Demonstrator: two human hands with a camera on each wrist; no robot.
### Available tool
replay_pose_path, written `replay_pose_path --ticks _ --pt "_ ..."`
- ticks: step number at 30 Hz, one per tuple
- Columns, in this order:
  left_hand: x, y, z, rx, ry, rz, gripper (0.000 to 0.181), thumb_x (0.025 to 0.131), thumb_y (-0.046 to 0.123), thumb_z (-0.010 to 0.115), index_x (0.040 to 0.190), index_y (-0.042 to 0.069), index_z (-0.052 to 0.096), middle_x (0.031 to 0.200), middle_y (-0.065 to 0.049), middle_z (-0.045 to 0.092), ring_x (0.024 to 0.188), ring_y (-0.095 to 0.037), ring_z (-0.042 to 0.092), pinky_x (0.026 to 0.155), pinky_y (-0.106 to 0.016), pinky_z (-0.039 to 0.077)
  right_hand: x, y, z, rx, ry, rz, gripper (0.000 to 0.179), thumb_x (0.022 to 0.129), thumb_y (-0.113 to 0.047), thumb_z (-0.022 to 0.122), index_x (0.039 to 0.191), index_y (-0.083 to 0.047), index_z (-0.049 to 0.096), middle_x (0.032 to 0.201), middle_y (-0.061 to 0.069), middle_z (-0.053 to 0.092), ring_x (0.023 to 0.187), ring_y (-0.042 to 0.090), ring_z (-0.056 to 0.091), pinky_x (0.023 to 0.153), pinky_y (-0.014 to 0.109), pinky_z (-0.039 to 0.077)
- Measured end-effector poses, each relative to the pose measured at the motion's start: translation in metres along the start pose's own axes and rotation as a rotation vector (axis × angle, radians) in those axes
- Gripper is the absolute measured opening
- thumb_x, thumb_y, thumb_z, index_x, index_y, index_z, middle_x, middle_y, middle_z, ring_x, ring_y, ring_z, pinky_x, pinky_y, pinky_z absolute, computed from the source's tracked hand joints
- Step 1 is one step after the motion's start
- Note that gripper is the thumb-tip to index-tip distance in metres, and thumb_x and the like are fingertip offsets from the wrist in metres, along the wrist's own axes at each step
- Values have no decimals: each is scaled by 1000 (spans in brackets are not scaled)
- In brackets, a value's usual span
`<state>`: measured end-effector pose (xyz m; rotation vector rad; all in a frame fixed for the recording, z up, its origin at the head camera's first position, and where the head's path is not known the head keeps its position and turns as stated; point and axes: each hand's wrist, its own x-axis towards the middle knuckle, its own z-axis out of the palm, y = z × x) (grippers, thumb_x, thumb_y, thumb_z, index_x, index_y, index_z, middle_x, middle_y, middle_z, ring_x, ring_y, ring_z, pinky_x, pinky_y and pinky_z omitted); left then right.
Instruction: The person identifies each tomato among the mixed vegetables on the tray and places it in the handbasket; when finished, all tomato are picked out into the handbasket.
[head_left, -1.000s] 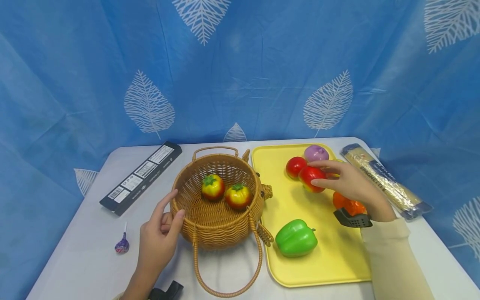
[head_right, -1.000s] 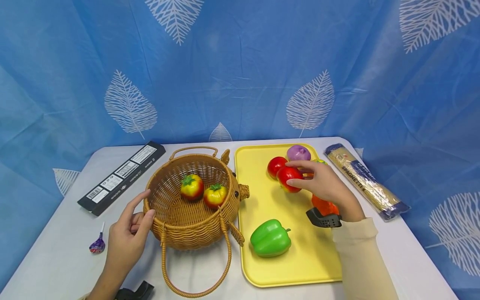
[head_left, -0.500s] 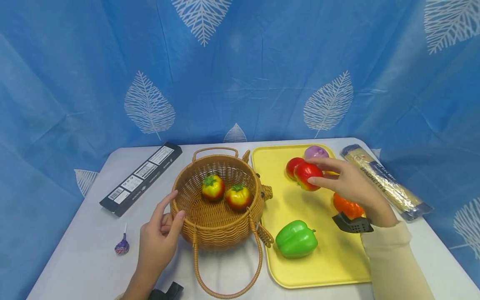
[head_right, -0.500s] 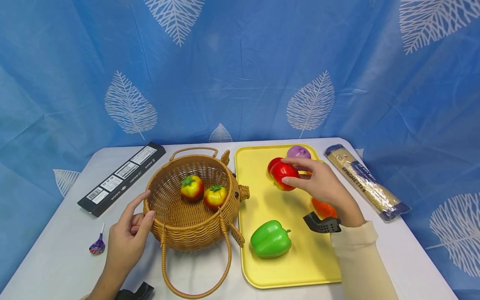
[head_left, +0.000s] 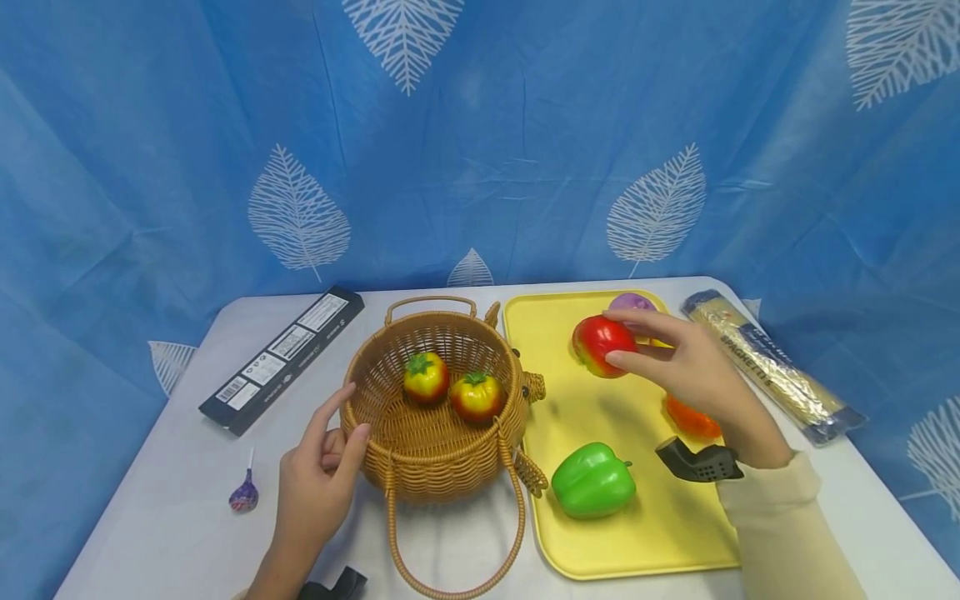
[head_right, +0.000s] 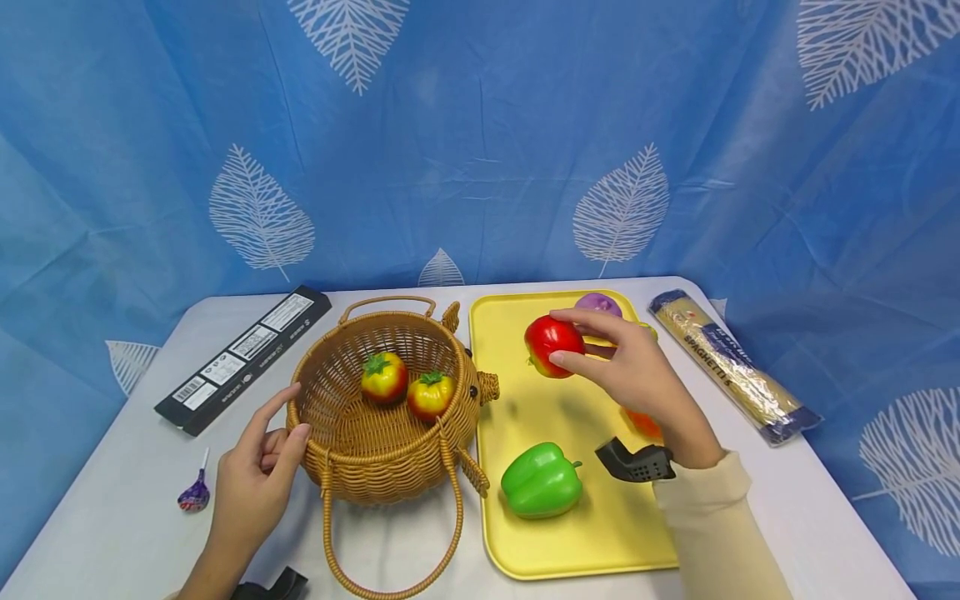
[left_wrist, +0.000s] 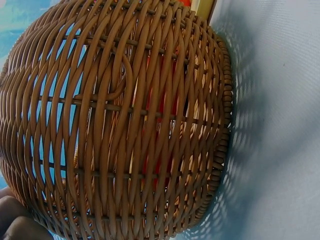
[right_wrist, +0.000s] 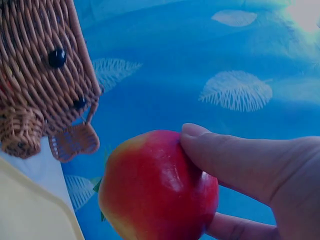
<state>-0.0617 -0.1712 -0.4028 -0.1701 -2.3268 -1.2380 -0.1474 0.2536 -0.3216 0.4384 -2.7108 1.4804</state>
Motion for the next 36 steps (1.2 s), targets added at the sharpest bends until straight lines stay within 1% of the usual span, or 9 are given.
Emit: replay_pose_path --ticks 3,7,13,17,23,26,29,36 --pt "0 1 0 -2 0 0 55 96 8 72 146 24 56 59 10 35 48 -2 28 42 -22 27 -1 -4 4 17 -13 -46 49 93 -18 79 139 -15 64 136 9 59 114 25 65 85 22 55" --pt "0 1 0 2 -3 -9 55 97 8 71 146 25 56 58 10 35 48 -3 28 42 -23 27 -1 -10 11 30 -28 -75 49 92 -18 79 139 -17 64 137 6 60 119 30 62 86 23 54" --pt "0 2 0 13 -3 -14 55 97 10 71 147 26 55 58 10 35 48 -3 29 43 -22 28 -1 -16 21 13 -17 -83 49 92 -22 80 138 -21 65 135 2 63 119 26 62 91 26 54" --pt "0 3 0 13 -5 -17 55 97 10 71 147 26 55 58 9 36 48 -4 29 43 -23 28 -1 -16 27 39 29 -78 49 92 -21 80 138 -20 65 136 2 62 120 25 62 89 24 53" --pt "0 3 -1 14 -5 -15 54 97 10 71 147 26 55 59 10 36 48 -4 30 43 -23 29 3 -19 44 162 158 -128 50 91 -14 80 138 -16 66 136 7 62 123 27 62 87 26 54" --pt "0 3 0 14 -5 -12 54 97 10 71 147 25 55 58 10 36 47 -4 30 43 -22 28 4 -20 52 209 205 -125 50 91 -14 80 138 -16 66 136 8 62 125 26 61 87 26 54" --pt "0 2 0 13 -6 -13 54 97 10 71 147 25 55 58 10 36 47 -4 30 43 -22 28 4 -22 60 237 233 -123 49 91 -15 80 138 -18 66 135 6 62 125 24 61 89 26 53" --pt "0 1 0 9 0 -1 55 96 9 72 147 24 55 58 10 35 47 -3 29 43 -22 27 3 -25 77 294 271 -186 50 90 -10 80 137 -18 66 137 4 63 124 21 61 93 28 52"
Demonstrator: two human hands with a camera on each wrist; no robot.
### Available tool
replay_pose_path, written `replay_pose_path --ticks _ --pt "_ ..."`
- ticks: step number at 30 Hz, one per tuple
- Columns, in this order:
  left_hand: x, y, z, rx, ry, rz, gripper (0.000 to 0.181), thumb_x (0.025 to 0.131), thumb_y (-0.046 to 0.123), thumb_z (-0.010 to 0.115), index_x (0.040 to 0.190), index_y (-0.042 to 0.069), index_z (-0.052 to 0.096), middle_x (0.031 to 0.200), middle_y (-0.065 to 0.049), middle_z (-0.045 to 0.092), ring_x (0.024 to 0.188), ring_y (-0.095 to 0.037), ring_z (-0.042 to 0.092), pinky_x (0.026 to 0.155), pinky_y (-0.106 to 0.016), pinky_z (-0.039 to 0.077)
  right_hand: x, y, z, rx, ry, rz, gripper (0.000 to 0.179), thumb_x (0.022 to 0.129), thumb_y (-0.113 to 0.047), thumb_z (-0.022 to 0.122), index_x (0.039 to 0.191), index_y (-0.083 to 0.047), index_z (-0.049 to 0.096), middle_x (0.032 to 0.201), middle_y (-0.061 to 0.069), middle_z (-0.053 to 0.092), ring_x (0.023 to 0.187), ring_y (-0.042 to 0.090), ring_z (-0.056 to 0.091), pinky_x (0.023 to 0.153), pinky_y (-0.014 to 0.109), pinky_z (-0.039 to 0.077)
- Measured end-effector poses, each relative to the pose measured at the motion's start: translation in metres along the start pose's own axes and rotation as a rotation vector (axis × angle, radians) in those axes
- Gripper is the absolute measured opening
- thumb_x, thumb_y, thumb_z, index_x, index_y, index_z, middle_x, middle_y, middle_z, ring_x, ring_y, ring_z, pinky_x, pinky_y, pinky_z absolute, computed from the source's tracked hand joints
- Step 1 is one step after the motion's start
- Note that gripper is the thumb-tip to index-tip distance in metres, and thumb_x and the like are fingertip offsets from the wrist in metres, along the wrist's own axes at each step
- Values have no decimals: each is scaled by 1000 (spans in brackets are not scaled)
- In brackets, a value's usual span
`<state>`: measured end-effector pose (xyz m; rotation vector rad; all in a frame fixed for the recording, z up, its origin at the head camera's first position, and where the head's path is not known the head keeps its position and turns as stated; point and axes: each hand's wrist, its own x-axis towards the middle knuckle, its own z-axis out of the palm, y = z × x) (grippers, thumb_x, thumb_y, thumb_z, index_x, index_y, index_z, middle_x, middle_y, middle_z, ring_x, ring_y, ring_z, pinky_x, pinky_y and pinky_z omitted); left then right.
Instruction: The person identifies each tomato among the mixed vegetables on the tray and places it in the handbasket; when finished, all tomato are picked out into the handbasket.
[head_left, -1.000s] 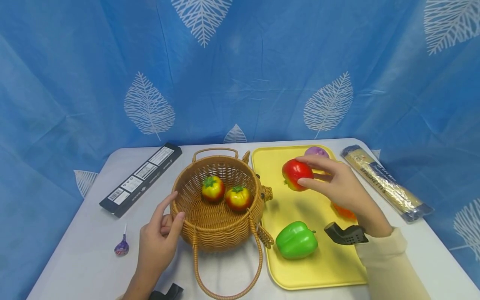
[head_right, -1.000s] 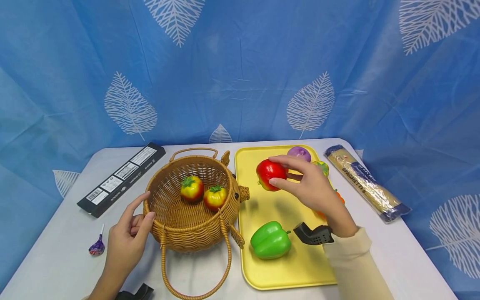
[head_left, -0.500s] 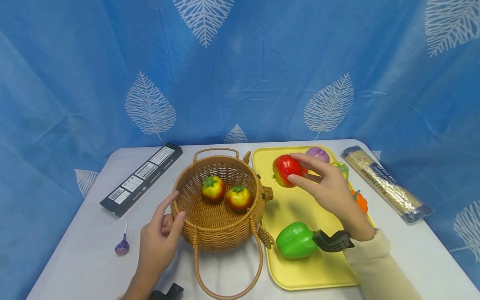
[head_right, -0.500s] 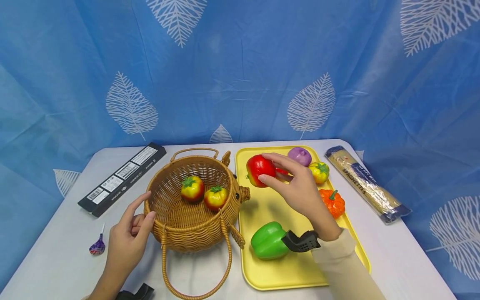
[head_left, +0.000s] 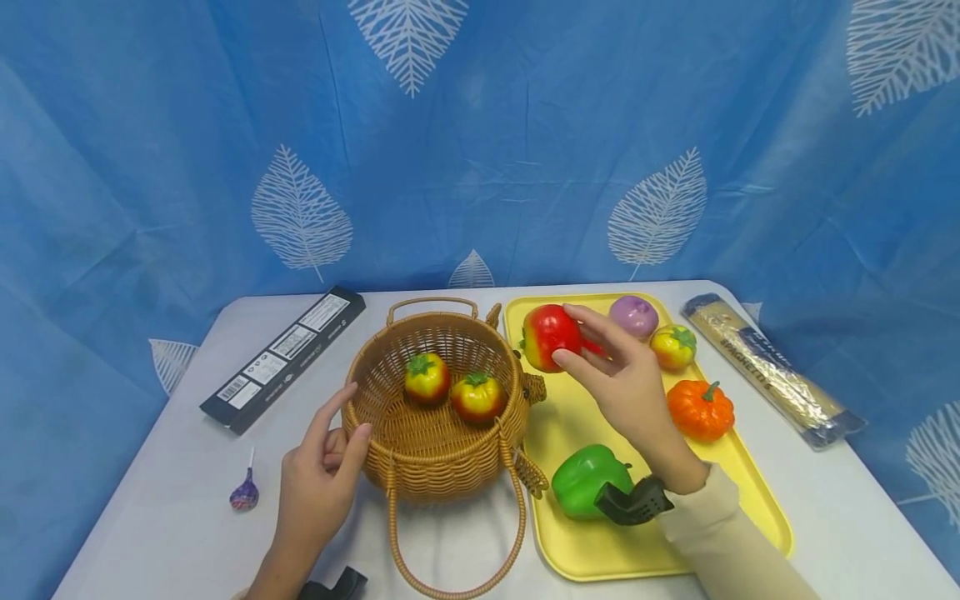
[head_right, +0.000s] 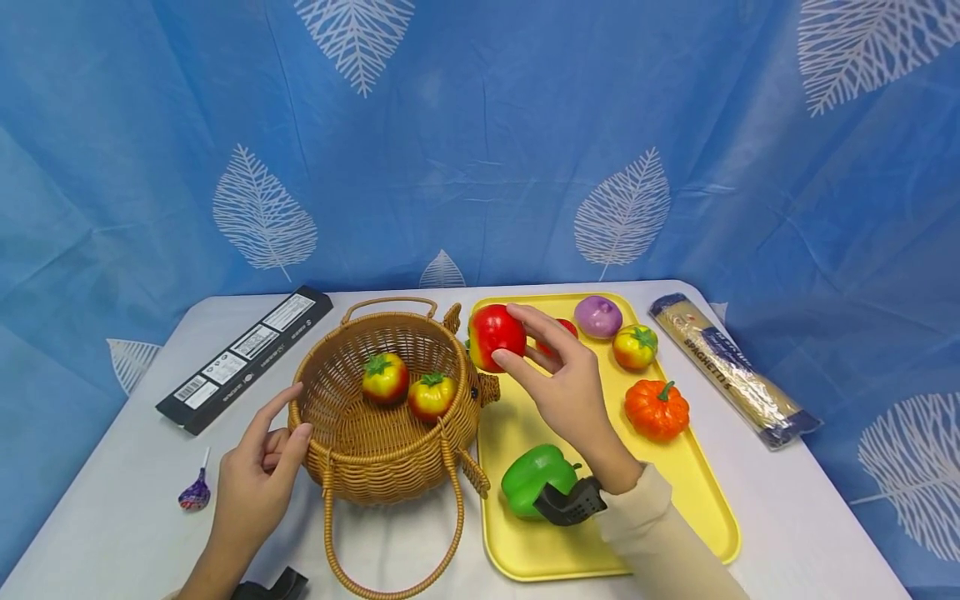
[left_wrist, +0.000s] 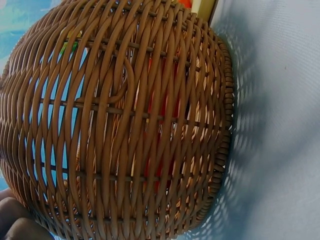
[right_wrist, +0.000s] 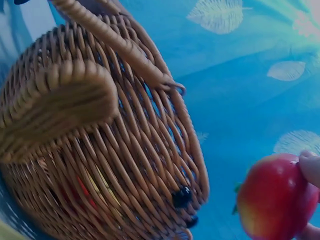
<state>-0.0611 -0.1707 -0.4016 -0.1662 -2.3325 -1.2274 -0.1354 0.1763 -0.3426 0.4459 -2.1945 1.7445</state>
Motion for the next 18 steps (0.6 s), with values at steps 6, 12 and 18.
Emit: replay_pose_path --ticks 6,12,18 --pt "0 -1 0 -3 2 9 55 96 9 72 147 25 55 58 10 35 47 -3 29 43 -22 28 -4 -4 14 74 19 -13 52 89 -5 80 138 -14 66 137 6 63 124 23 61 93 30 52" --pt "0 -1 0 -4 7 13 55 96 8 72 146 23 56 58 10 35 47 -3 28 43 -22 27 -6 -9 28 112 -31 -35 53 90 -4 79 139 -13 64 140 4 60 130 23 58 92 32 53" --pt "0 2 0 1 -2 -4 52 97 11 71 146 22 56 58 10 35 48 -2 27 43 -22 27 -10 -9 41 98 -83 -82 55 89 -3 79 140 -16 64 141 0 61 131 20 57 93 34 53"
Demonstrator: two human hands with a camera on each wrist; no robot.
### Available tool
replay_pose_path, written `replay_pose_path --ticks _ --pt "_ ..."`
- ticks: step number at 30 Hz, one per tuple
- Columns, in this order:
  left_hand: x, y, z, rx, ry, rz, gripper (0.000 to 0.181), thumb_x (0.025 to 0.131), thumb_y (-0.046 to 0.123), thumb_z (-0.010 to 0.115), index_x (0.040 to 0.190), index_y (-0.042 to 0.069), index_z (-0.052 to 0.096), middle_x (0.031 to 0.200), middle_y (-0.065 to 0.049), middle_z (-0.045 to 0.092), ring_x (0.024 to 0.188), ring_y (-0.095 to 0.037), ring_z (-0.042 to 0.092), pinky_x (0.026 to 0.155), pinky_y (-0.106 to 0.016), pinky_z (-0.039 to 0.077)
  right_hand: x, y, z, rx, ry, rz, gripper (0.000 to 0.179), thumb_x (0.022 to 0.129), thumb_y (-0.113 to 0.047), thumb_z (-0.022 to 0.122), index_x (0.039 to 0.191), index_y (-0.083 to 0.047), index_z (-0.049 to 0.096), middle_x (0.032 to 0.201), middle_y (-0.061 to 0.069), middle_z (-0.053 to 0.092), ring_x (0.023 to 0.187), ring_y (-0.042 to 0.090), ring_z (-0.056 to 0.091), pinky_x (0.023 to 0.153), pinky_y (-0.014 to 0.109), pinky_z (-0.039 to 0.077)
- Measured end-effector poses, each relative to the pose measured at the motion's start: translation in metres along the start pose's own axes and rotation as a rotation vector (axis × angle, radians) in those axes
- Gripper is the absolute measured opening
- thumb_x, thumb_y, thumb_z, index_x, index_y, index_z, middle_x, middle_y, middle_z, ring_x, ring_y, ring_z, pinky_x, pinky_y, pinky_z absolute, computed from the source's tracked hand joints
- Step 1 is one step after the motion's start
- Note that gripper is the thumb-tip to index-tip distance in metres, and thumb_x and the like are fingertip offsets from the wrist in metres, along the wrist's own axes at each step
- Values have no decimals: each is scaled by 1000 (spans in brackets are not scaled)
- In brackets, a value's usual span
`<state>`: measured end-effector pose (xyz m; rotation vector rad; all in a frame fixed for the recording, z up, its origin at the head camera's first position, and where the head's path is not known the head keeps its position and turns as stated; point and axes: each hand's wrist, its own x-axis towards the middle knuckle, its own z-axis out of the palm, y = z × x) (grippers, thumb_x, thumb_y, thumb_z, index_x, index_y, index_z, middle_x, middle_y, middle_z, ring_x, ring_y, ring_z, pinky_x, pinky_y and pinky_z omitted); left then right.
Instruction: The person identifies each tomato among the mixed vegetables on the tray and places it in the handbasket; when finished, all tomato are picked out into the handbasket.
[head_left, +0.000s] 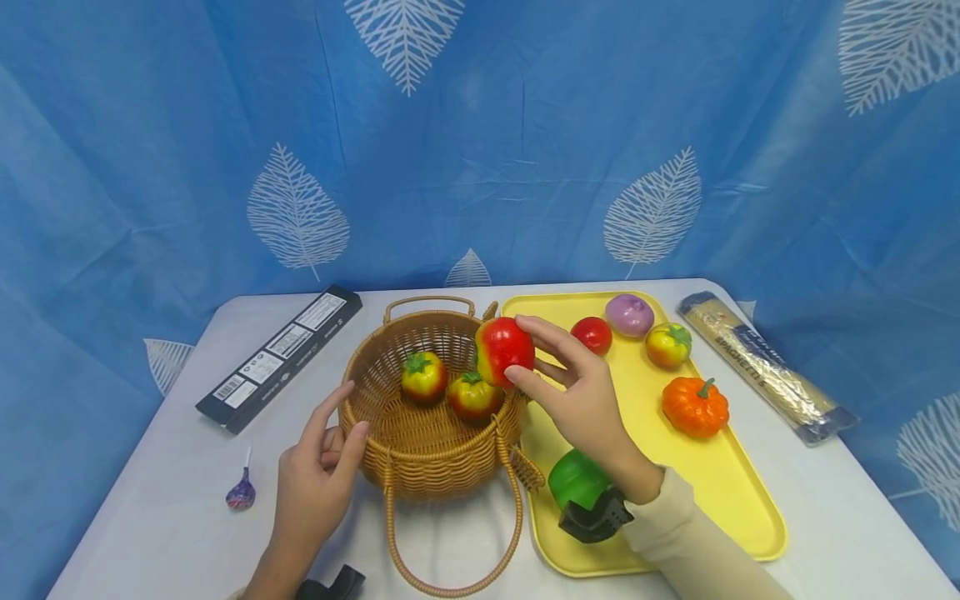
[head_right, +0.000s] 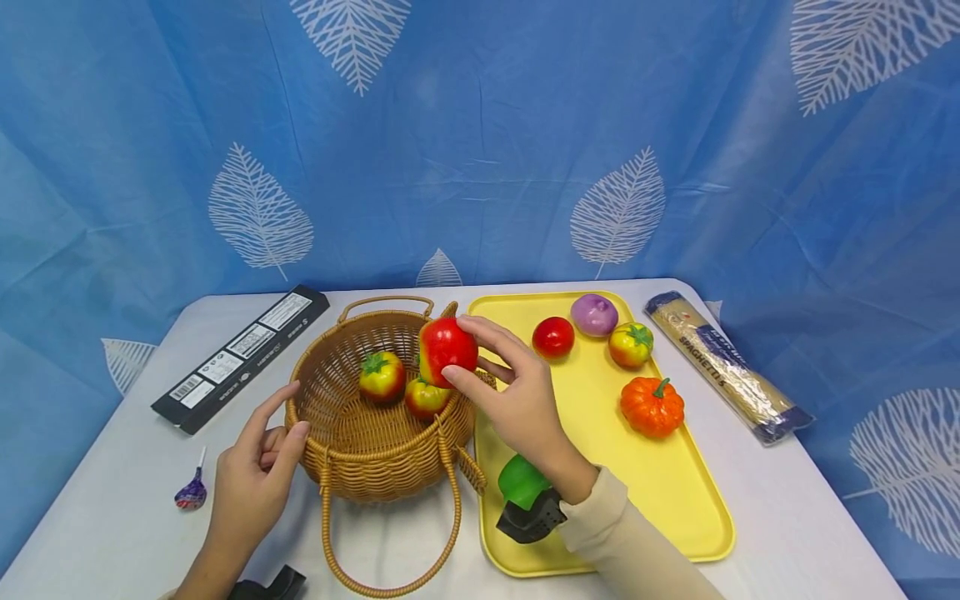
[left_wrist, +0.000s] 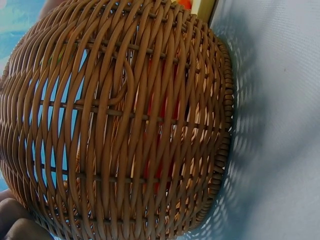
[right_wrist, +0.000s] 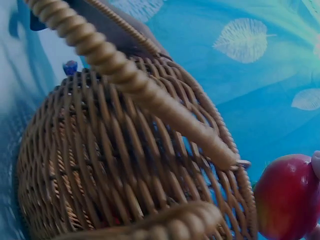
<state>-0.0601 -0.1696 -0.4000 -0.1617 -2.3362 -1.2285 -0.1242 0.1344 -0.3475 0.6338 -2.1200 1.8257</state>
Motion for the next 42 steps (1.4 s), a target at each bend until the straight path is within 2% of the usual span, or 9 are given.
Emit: replay_pose_path --ticks 8,15,18,25,31,34,38,42 --pt "1 2 -1 12 4 -11 52 98 12 71 146 24 56 58 9 35 48 -3 28 44 -23 28 -1 -2 18 -54 -51 -101 55 85 -4 83 136 -16 67 142 -3 60 129 19 58 90 38 55" --pt "1 1 -1 17 9 0 52 97 10 71 146 23 56 59 10 35 48 -3 29 44 -23 28 -3 5 31 -259 -88 -258 55 82 -15 88 133 -14 69 142 2 60 133 22 55 98 37 51" --pt "1 1 -1 13 12 21 53 97 9 71 146 22 56 59 10 34 49 -3 28 44 -24 27 -4 9 34 -316 -95 -288 55 82 -19 88 133 -15 68 142 4 60 132 23 55 97 38 52" --pt "1 0 -1 13 15 27 55 96 8 72 146 22 56 59 10 34 49 -2 28 44 -24 27 -7 12 41 -362 -173 -288 51 85 -29 86 131 -15 69 141 4 60 131 23 55 93 38 55" --pt "1 1 -1 11 11 14 54 96 8 72 146 22 57 59 10 34 49 -3 28 44 -24 27 -8 13 43 -384 -199 -309 28 88 -32 83 108 -14 78 127 -1 68 132 22 53 110 43 42" --pt "1 1 0 9 9 11 53 96 8 71 146 21 57 59 9 34 49 -3 28 44 -24 27 -9 15 43 -398 -202 -306 23 89 -31 81 104 -13 79 122 -3 70 133 21 53 114 45 37" --pt "0 1 1 11 6 -1 53 97 9 71 146 21 56 59 10 35 48 -3 29 43 -25 27 -9 15 41 -393 -208 -298 18 91 -25 79 104 -12 79 120 -2 71 132 20 54 111 44 40" --pt "0 1 1 15 10 3 53 97 9 71 146 22 57 59 10 35 48 -3 29 43 -24 27 -5 12 33 -324 -199 -288 17 91 -17 79 108 -13 78 122 -1 70 126 19 59 106 39 46"
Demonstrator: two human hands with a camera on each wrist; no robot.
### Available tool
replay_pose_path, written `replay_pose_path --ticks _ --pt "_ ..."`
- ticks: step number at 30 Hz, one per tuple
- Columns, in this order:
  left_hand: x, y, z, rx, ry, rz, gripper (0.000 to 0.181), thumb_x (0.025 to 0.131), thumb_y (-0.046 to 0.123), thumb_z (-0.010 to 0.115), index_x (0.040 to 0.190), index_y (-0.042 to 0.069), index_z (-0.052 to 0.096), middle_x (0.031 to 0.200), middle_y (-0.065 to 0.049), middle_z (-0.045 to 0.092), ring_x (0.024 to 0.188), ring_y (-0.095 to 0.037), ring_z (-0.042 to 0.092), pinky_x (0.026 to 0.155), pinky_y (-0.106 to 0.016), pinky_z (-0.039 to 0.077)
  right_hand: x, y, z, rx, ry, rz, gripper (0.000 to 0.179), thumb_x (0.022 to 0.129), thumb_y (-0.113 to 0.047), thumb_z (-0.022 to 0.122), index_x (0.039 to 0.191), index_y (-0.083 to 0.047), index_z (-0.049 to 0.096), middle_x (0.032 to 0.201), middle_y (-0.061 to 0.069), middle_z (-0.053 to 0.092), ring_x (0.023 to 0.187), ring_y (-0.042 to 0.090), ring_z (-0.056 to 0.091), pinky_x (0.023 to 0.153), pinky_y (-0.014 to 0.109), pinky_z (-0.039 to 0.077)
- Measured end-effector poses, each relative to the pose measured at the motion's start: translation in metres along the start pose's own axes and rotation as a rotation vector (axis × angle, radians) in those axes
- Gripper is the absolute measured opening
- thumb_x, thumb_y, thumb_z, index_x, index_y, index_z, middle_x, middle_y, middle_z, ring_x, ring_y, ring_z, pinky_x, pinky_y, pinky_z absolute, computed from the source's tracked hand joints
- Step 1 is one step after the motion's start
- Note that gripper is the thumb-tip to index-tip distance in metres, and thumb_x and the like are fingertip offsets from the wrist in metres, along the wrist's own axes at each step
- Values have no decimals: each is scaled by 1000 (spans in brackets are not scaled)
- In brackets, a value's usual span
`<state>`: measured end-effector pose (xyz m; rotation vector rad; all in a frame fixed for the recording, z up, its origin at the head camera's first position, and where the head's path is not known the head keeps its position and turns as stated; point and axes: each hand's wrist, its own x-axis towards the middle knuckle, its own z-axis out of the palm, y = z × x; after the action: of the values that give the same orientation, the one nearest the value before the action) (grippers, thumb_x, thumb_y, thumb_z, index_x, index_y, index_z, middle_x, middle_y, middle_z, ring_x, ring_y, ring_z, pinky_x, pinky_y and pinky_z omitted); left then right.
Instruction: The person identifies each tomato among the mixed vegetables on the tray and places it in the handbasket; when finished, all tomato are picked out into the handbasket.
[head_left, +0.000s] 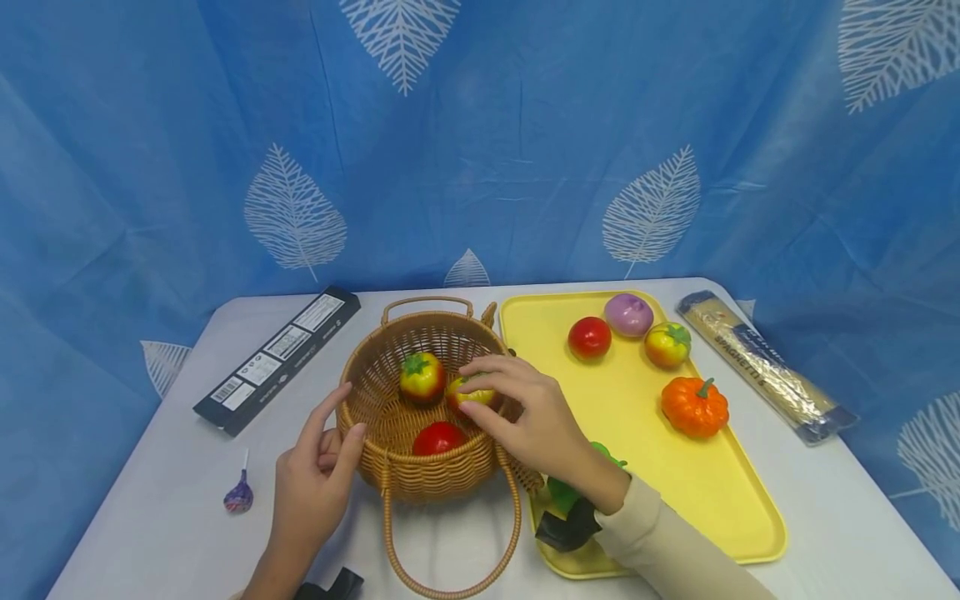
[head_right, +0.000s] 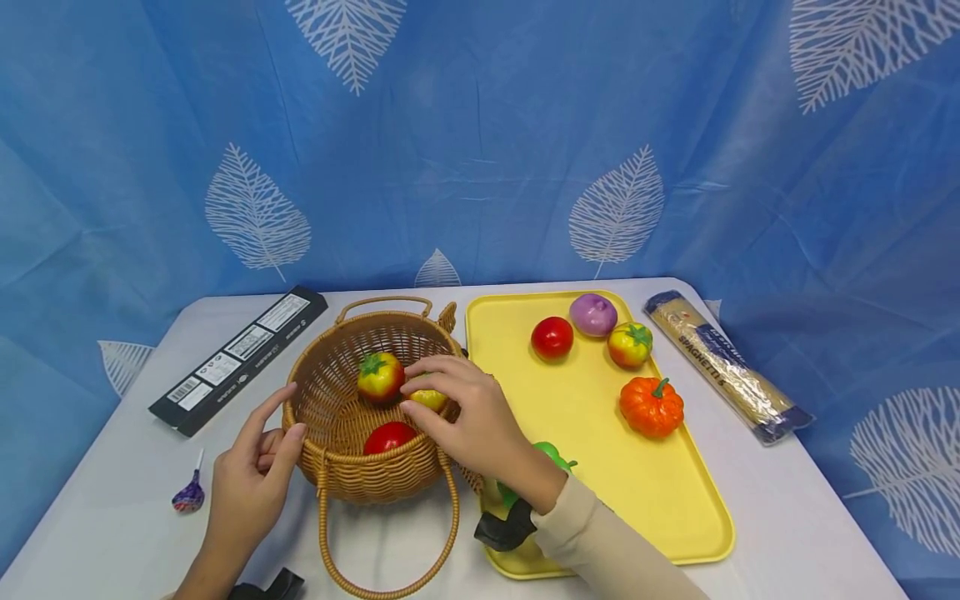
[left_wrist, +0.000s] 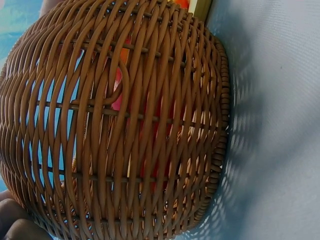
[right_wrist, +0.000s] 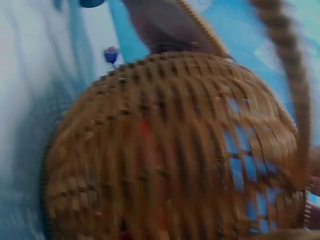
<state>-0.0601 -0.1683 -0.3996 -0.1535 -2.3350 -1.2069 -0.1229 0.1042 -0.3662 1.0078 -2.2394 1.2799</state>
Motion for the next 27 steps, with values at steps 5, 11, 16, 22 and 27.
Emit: replay_pose_path --ticks 5,11,16,22,27 --pt "0 0 0 -4 3 9 54 97 8 71 146 22 56 59 10 35 48 -3 28 43 -23 27 4 2 -20 98 44 56 24 93 -11 77 116 -13 76 125 -1 69 120 19 63 101 35 49" --pt "-1 0 1 0 -5 -17 53 97 10 70 147 24 56 59 9 35 48 -3 29 43 -25 27 8 11 -51 120 114 150 29 92 -4 76 120 -9 74 127 0 69 117 16 64 93 34 54" --pt "0 -1 1 4 -1 -11 54 97 10 71 146 24 56 59 10 34 48 -3 28 43 -24 27 8 20 -85 163 223 227 30 92 1 73 122 -3 72 127 7 68 110 17 67 92 30 54" --pt "-1 -6 3 -1 24 53 55 94 5 72 145 19 57 59 11 32 48 -1 26 42 -21 25 5 31 -131 73 301 432 36 95 -16 75 130 -9 70 130 4 66 114 15 63 96 20 49" --pt "-1 -8 3 -6 31 76 55 93 4 72 145 16 58 59 11 32 49 0 26 42 -20 24 -4 51 -163 -62 366 597 41 96 -29 75 134 -18 68 134 -1 63 121 14 59 99 22 47"
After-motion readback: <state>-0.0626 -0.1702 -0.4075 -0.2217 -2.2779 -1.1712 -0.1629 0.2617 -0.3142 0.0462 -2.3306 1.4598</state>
